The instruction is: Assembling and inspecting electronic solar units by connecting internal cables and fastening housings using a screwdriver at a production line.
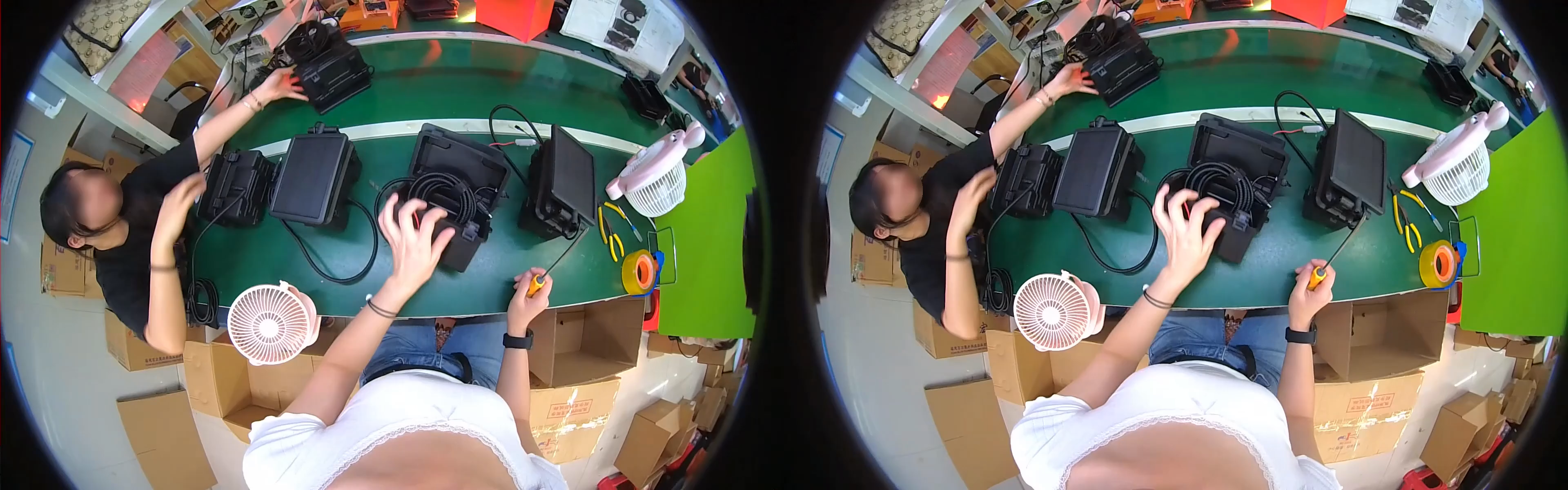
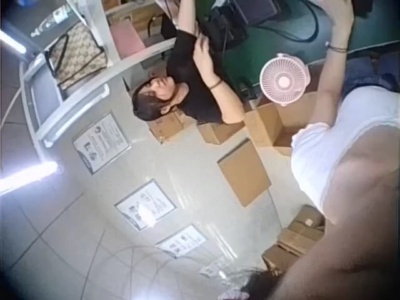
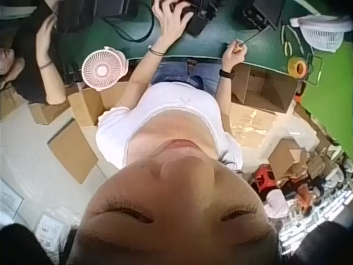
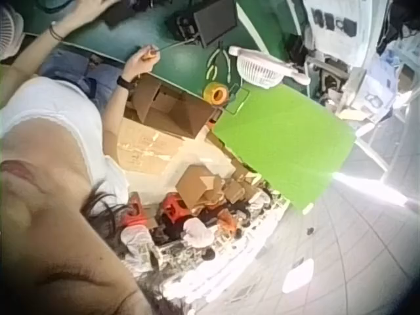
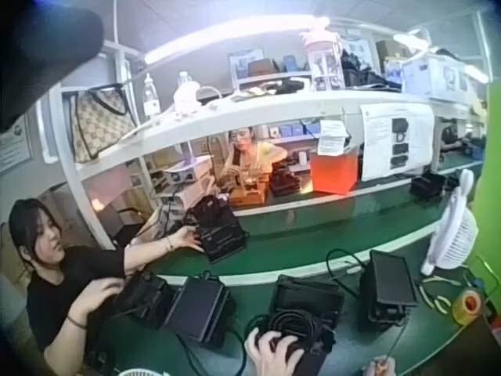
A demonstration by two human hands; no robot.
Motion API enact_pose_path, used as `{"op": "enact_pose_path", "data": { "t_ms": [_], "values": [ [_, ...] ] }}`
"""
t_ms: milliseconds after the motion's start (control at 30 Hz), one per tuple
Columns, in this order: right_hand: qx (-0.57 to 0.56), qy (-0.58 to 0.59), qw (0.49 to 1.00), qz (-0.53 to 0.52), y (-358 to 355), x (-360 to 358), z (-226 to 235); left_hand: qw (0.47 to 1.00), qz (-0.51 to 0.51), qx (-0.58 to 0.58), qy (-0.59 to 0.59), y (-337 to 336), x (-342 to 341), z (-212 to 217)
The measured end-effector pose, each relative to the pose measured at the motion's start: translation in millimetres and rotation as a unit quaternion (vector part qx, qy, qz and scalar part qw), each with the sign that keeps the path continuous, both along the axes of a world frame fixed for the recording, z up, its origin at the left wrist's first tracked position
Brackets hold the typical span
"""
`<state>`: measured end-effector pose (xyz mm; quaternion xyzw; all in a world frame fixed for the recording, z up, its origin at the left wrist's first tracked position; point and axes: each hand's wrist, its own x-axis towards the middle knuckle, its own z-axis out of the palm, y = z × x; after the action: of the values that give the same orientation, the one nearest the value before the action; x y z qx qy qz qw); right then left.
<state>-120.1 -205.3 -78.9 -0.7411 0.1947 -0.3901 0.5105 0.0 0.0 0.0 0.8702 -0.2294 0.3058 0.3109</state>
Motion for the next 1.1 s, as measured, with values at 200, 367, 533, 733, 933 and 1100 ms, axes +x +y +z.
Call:
{"op": "enact_pose_path", "data": {
  "t_ms": [200, 367, 533, 733, 933, 1100],
  "values": [
    [0.052, 0.019, 0.997, 0.058, 0, 1, 20, 0.998, 0.026, 0.051, 0.007, -6, -82, -25],
    [0.227, -0.014, 0.961, 0.159, 27, -3, 57, 0.991, -0.009, 0.128, -0.034, 15, -112, -54],
    [0.153, 0.030, 0.972, 0.174, 34, -7, 60, 0.983, -0.131, 0.123, -0.029, 58, -115, -71],
    [0.272, 0.118, 0.936, 0.193, 30, -18, 57, 0.972, -0.208, -0.038, -0.104, 91, -102, -26],
    [0.200, 0.015, 0.959, 0.201, 28, -22, 15, 0.995, -0.097, -0.039, -0.001, 45, -61, 59],
    [0.203, 0.005, 0.958, 0.200, 29, -20, 17, 0.943, -0.236, 0.155, 0.174, 12, -37, 66]
  ]
}}
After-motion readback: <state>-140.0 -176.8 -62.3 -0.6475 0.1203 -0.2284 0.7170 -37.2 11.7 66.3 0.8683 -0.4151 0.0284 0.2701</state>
